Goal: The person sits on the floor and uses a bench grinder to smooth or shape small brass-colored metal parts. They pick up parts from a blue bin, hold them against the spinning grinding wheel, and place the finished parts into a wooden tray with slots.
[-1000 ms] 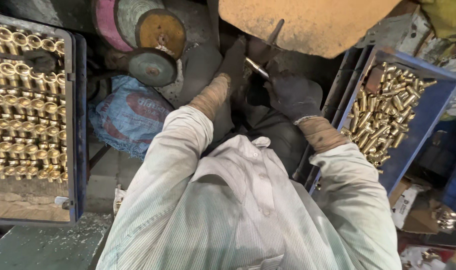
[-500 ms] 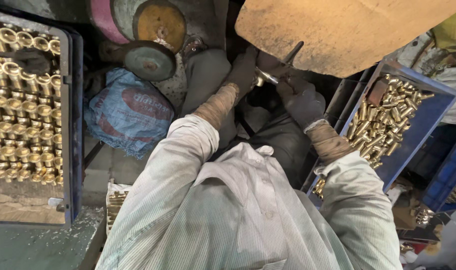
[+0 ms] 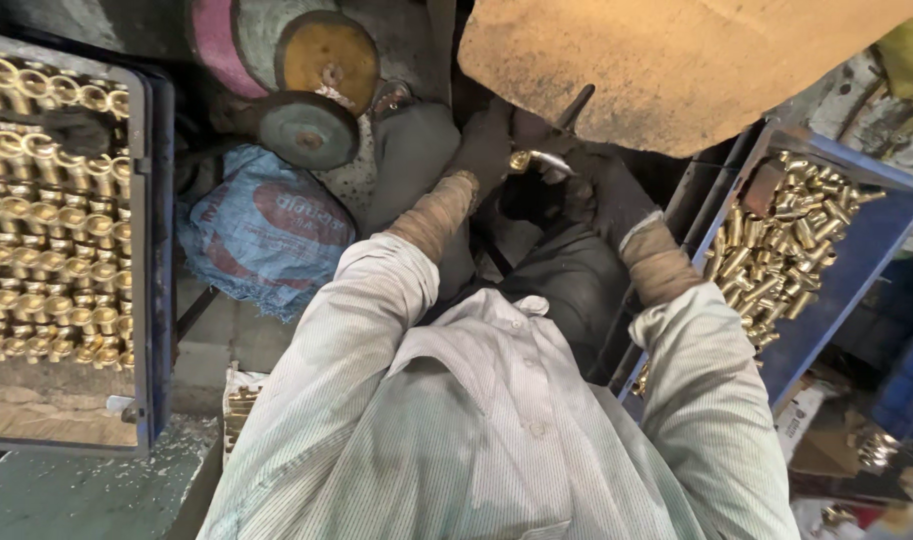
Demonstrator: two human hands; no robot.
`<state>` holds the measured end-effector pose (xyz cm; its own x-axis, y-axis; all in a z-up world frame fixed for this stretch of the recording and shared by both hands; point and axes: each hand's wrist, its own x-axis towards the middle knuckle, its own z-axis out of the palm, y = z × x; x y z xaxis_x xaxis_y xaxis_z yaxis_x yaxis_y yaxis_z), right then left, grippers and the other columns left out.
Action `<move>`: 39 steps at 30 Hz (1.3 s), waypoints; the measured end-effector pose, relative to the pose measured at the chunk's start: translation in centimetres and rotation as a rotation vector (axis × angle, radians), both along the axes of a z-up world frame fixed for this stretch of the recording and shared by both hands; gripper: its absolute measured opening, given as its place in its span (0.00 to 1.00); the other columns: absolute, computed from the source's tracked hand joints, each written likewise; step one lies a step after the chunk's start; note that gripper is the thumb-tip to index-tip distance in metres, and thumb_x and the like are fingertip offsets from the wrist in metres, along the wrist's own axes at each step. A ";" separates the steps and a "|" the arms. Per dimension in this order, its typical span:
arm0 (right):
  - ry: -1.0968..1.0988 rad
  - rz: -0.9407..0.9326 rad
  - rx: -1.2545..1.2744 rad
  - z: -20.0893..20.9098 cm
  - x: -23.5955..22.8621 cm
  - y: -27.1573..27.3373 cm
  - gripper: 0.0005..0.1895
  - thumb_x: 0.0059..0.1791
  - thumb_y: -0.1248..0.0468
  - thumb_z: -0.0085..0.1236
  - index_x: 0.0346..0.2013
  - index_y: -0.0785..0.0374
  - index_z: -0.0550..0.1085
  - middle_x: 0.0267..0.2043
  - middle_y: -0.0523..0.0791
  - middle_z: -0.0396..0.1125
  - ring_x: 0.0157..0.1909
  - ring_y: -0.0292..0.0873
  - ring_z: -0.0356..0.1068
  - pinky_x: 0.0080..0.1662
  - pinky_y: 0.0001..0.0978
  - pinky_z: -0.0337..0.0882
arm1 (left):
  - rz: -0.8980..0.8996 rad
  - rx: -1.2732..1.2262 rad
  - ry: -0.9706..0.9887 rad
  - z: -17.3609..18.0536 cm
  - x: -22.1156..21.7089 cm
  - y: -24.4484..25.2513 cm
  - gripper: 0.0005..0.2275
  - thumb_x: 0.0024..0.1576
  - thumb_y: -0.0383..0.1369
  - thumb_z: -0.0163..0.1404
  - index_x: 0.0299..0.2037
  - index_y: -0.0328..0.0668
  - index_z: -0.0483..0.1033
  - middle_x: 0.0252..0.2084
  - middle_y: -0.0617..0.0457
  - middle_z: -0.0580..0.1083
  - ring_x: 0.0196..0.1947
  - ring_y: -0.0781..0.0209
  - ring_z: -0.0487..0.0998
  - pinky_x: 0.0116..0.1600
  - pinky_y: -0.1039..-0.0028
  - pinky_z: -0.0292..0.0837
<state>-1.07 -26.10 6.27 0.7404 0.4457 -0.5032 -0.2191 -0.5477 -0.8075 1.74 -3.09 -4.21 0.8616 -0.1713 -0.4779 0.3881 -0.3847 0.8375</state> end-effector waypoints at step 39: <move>0.595 -1.015 0.735 -16.3 -1.6 3.4 0.05 0.54 0.64 0.58 0.39 0.63 0.77 0.29 0.43 0.69 0.26 0.38 0.68 0.28 0.29 0.69 | 0.332 -0.011 -0.402 8.7 -2.3 2.6 0.15 0.64 0.39 0.41 0.36 0.32 0.71 0.34 0.33 0.74 0.36 0.31 0.75 0.42 0.51 0.69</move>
<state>-2.69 -22.68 -10.05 0.6557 0.1448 -0.7410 -0.6705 0.5628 -0.4834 -0.54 -0.49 4.48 0.9854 0.1392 -0.0976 0.1344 -0.2864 0.9486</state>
